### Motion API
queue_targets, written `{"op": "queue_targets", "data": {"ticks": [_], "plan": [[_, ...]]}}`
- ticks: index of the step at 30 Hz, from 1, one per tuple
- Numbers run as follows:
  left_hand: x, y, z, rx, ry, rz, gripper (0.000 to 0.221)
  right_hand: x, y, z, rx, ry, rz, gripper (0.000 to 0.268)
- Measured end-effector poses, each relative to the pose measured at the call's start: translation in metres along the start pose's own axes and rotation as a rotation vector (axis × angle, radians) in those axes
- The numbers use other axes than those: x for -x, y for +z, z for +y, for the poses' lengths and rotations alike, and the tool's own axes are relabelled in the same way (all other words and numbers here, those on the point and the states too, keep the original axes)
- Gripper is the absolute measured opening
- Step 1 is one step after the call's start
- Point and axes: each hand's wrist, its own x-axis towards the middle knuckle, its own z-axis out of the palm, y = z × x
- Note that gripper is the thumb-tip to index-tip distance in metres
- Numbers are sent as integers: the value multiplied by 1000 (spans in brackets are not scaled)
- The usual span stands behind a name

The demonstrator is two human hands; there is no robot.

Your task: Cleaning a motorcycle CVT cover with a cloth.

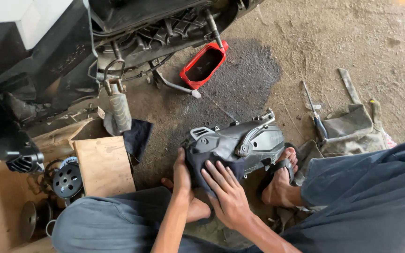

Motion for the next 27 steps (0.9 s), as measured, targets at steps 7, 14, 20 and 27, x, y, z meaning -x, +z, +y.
{"op": "queue_targets", "data": {"ticks": [7, 14, 20, 27], "plan": [[-8, -12, -19, -190, 114, -86, 56, -91, -22, 8, -42, 165, -11, 46], [7, 0, -5, -337, 18, -60, 97, -62, -39, 4, -39, 227, -12, 42], [35, 7, 0, -319, 95, -95, 77, -64, -32, -14, -60, 0, -62, 48], [0, -15, -30, -369, 304, -29, 62, -89, -36, 53, 503, 242, -170, 37]]}}
